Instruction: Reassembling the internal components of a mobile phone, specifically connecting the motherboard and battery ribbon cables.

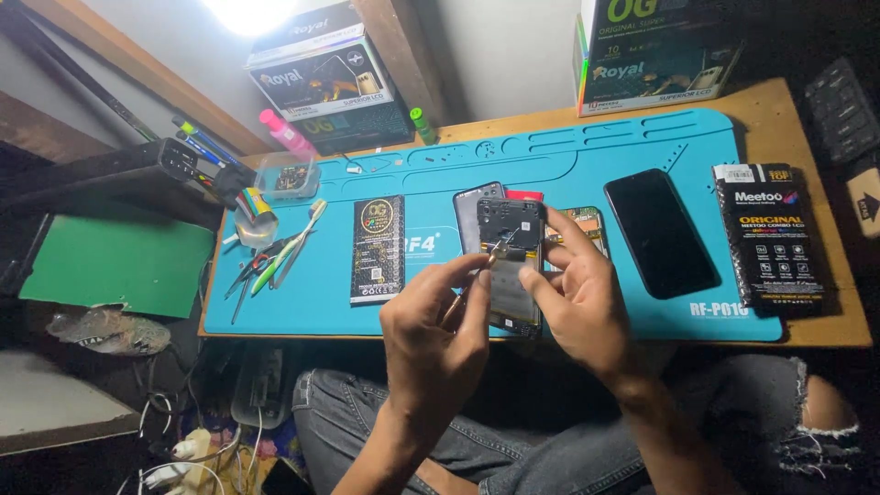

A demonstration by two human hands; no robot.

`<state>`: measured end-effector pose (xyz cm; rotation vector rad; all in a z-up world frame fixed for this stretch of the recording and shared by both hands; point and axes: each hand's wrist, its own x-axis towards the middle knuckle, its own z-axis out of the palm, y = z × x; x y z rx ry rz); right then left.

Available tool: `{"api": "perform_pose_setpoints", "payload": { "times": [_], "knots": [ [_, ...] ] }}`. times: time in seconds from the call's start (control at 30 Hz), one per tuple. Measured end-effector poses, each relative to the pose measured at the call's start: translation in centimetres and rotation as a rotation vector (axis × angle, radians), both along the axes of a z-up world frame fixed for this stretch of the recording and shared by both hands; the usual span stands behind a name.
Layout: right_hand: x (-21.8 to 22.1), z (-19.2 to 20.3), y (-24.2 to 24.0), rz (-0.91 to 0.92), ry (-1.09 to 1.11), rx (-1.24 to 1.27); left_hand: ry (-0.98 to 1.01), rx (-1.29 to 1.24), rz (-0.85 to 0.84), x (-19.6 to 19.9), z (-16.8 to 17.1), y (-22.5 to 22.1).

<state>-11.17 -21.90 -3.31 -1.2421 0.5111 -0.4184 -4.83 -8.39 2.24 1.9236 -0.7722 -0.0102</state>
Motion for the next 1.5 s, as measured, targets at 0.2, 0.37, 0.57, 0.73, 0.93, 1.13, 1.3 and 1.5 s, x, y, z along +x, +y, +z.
{"api": "perform_pose_setpoints", "payload": {
  "times": [0.2, 0.37, 0.57, 0.73, 0.93, 1.13, 1.3, 1.5],
  "knots": [
    [-0.4, 0.0, 0.3, 0.023, -0.031, -0.095, -0.071, 0.023, 0.005, 0.4, 0.9, -0.1],
    [-0.6, -0.1, 0.5, 0.015, -0.017, -0.207, -0.060, 0.013, -0.008, 0.5, 0.8, -0.2],
    [-0.9, -0.1, 0.6, 0.026, 0.015, -0.324, -0.210, 0.061, -0.025, 0.9, 0.7, -0.1],
    [-1.0, -0.3, 0.7, 0.032, -0.005, -0.342, -0.332, 0.269, -0.039, 1.3, 0.8, 0.1],
    [-1.0, -0.4, 0.6, 0.050, -0.043, -0.282, -0.253, 0.321, -0.017, 1.3, 1.2, -0.2],
    [-1.1, -0.1, 0.7, 0.048, 0.009, -0.309, -0.290, 0.361, 0.001, 1.5, 1.0, 0.0],
    [-1.0, -0.3, 0.8, 0.059, -0.041, -0.340, -0.304, 0.318, -0.015, 1.1, 1.9, -0.2],
    [-1.1, -0.6, 0.9, 0.052, -0.019, -0.324, -0.338, 0.268, 0.021, 1.0, 1.7, -0.3]
  ]
}}
